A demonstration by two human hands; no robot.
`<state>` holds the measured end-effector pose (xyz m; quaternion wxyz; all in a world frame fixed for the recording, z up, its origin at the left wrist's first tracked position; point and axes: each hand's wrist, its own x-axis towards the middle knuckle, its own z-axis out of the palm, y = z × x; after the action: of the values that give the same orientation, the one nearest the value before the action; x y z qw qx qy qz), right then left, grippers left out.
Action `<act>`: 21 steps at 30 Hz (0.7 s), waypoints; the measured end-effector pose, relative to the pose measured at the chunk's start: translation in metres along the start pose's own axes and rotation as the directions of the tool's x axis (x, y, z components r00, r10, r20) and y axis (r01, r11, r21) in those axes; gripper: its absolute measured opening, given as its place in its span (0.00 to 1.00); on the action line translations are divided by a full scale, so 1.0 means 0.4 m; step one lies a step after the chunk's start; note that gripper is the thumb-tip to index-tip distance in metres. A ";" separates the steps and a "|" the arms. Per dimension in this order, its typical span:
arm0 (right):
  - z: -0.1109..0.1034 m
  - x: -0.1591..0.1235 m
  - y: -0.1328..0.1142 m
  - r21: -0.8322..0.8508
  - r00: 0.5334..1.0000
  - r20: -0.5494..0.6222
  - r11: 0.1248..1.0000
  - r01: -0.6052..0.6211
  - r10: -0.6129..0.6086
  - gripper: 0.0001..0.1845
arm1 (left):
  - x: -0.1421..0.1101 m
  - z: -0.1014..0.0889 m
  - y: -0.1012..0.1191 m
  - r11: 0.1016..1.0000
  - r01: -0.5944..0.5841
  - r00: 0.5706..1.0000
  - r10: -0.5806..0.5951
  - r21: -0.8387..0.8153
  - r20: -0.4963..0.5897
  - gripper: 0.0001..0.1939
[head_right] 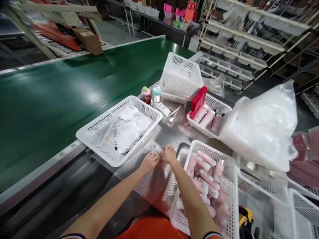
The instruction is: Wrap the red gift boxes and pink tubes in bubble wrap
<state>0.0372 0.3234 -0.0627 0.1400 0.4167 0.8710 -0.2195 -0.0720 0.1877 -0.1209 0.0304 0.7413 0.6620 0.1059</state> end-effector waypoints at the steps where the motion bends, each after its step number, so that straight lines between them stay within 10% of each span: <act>1: -0.001 0.009 0.002 0.013 0.999 0.032 1.000 -0.003 0.003 0.34 | -0.005 0.008 0.000 1.000 0.010 1.000 -0.011 -0.019 -0.011 0.17; 13: -0.001 -0.063 -0.043 -0.012 0.994 0.106 1.000 0.009 -0.008 0.29 | -0.093 0.076 0.097 0.882 0.407 0.893 -0.439 -0.239 -0.097 0.26; 21: 0.067 -0.152 -0.098 -0.144 0.999 -0.045 0.990 -0.008 0.001 0.19 | -0.023 -0.031 0.230 0.178 0.613 0.422 -0.897 -0.769 0.130 0.18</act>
<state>0.0453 0.2478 -0.0495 0.1505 0.4124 0.8865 -0.1462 0.0144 0.1664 -0.0930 0.2487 0.1868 0.8330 0.4577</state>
